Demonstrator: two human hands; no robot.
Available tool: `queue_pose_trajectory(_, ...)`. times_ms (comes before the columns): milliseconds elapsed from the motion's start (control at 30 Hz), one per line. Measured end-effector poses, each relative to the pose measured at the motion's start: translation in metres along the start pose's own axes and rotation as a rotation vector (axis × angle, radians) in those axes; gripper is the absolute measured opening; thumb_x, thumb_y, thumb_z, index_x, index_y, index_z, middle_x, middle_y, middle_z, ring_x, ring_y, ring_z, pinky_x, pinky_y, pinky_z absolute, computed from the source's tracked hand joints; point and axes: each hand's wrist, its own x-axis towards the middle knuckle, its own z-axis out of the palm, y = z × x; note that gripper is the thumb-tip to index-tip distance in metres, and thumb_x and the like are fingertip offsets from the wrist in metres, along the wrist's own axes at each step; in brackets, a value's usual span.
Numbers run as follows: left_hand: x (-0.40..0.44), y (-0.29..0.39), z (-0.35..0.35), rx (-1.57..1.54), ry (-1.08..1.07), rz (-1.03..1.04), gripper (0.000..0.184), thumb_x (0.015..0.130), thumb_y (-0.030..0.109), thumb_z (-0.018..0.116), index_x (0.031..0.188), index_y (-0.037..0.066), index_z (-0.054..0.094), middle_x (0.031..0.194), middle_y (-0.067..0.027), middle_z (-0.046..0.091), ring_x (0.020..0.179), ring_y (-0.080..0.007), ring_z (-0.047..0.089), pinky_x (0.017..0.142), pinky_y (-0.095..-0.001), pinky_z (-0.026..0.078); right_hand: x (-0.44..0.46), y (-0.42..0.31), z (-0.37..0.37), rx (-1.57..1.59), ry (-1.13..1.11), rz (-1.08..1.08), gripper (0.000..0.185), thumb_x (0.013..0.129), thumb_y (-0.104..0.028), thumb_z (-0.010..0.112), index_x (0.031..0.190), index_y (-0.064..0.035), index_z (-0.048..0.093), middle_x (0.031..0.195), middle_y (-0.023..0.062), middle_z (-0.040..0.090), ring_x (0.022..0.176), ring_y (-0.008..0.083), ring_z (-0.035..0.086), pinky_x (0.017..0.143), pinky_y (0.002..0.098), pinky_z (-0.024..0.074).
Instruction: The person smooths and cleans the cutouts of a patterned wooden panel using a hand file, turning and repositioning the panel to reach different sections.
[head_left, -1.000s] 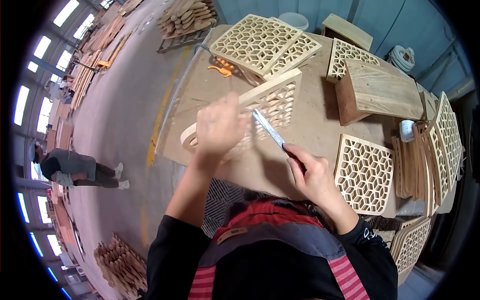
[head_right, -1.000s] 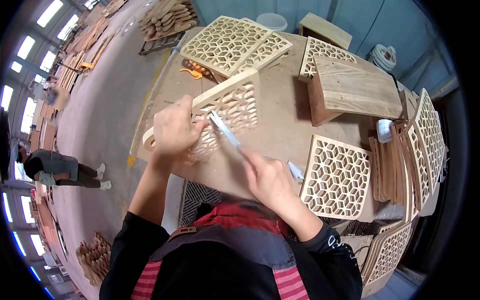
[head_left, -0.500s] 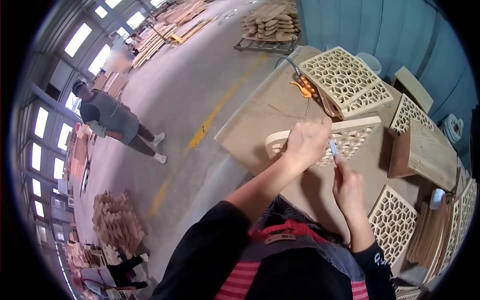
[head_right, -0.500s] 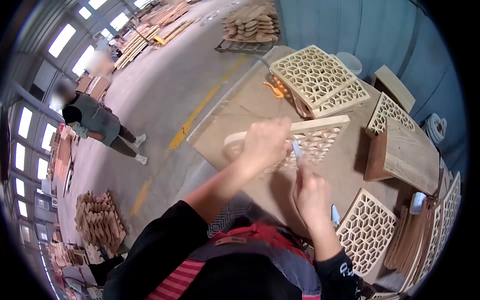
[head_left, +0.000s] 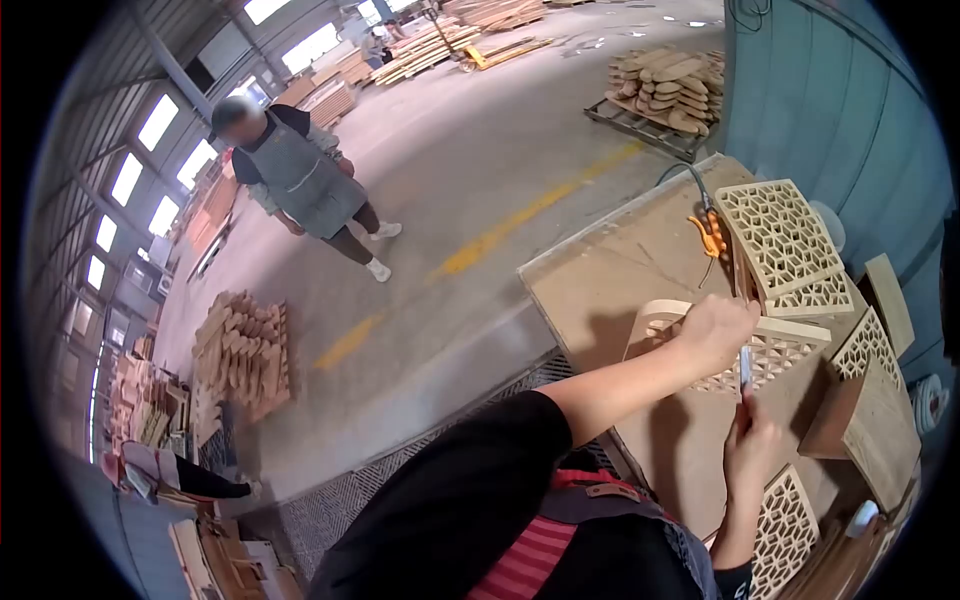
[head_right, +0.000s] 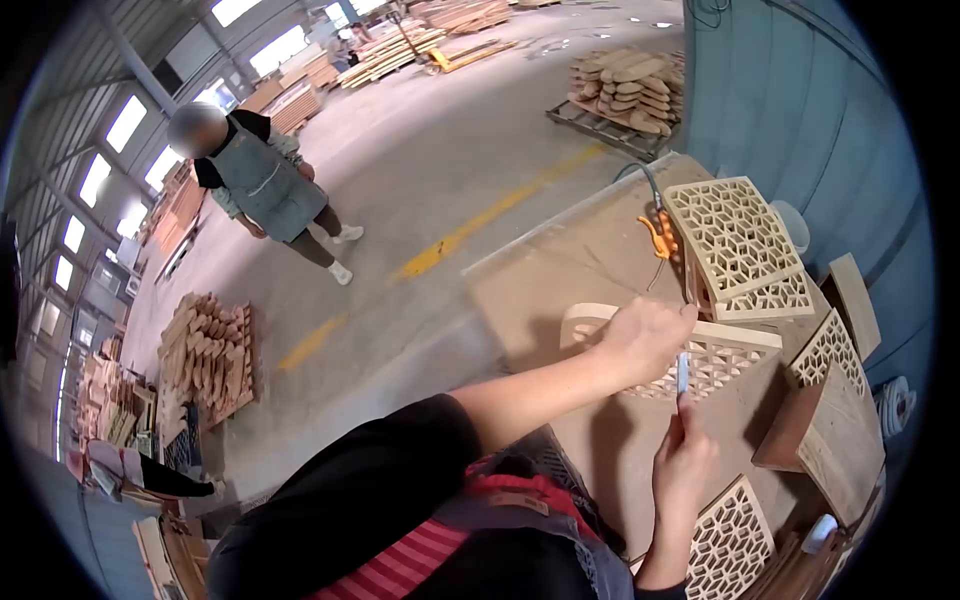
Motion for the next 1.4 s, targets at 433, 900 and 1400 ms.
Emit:
queue_pose_trajectory(433, 0.002, -0.004, -0.004, 0.016, -0.038, -0.016, 0.019, 0.07, 0.003, 0.063, 0.088, -0.001, 0.058, 0.074, -0.0156, 0.065, 0.073, -0.0326, 0.068, 0.061, -0.041, 0.054, 0.007, -0.013, -0.001, 0.019, -0.013, 0.055, 0.024, 0.091, -0.004, 0.056, 0.111, -0.0005, 0.067, 0.077, 0.0284, 0.061, 0.068, 0.0434, 0.063, 0.059, 0.0478, 0.0474)
queue_pose_trajectory(900, 0.0, -0.002, -0.003, 0.055, -0.025, -0.006, 0.021, 0.069, 0.005, 0.065, 0.088, 0.0, 0.057, 0.07, -0.0141, 0.065, 0.07, -0.0318, 0.068, 0.06, -0.0392, 0.054, 0.012, -0.013, 0.0, -0.056, 0.026, 0.001, 0.023, 0.092, -0.007, 0.055, 0.11, -0.0013, 0.068, 0.07, 0.0293, 0.059, 0.064, 0.0436, 0.062, 0.056, 0.0511, 0.0453)
queue_pose_trajectory(1400, 0.001, -0.002, -0.001, 0.057, -0.035, -0.034, 0.018, 0.07, 0.005, 0.063, 0.087, 0.0, 0.056, 0.07, -0.0144, 0.065, 0.071, -0.0305, 0.068, 0.06, -0.0394, 0.053, -0.003, -0.02, -0.003, -0.045, -0.02, 0.089, 0.022, 0.09, -0.002, 0.056, 0.108, 0.0023, 0.067, 0.08, 0.029, 0.063, 0.07, 0.0422, 0.065, 0.059, 0.0441, 0.0487)
